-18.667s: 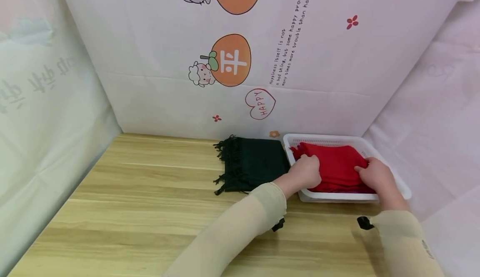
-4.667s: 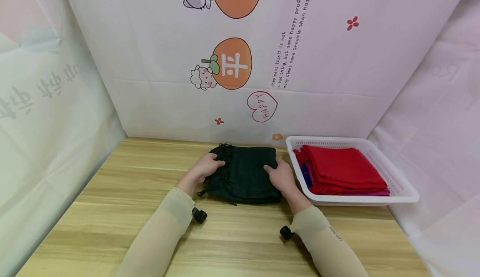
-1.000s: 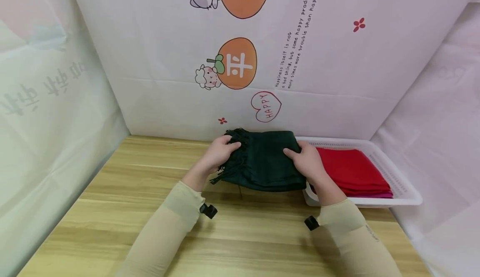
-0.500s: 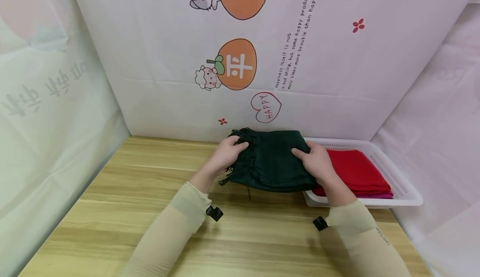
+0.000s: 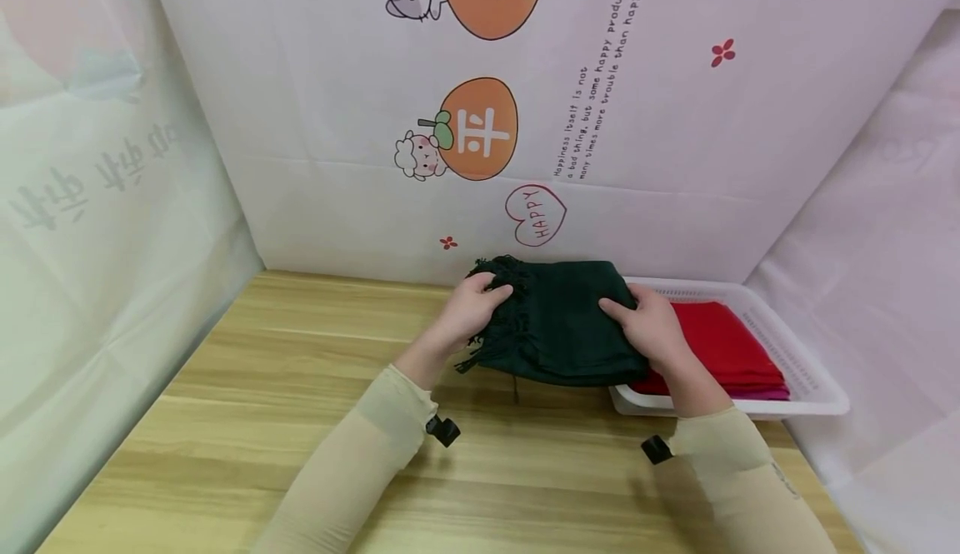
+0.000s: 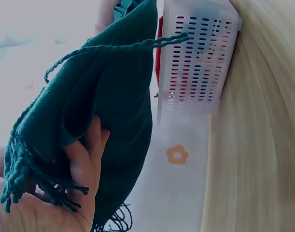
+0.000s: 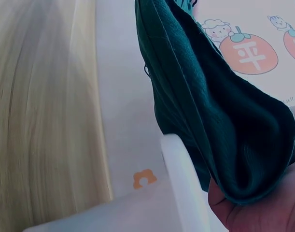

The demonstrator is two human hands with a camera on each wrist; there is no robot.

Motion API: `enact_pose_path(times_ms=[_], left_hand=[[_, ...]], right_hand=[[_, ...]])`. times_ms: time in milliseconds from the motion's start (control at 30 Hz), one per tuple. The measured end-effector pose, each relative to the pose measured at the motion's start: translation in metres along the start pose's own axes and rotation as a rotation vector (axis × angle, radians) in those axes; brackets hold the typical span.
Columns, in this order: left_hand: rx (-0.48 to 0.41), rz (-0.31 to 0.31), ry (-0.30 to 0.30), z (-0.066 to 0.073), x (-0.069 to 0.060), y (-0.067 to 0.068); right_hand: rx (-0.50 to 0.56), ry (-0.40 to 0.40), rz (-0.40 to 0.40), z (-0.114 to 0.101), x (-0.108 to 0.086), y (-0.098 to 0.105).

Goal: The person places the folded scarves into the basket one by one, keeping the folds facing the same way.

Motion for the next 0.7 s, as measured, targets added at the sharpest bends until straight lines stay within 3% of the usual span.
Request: enact_pose_path(times_ms=[700], left_hand=[[-0.036, -0.048, -0.020, 0.009, 0.004, -0.027]], right_hand=[[-0.048, -0.004, 0.039, 0.013, -0.002, 0.028]])
Point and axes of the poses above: each hand's wrist, its own x-axis towards the middle knuckle, its own y-axis out of the back of the hand, z = x × y, the point moved 4 cm from there along x, towards the middle knuckle, and after that the axes turned 2 degrees about -x, right-handed, at the moved point
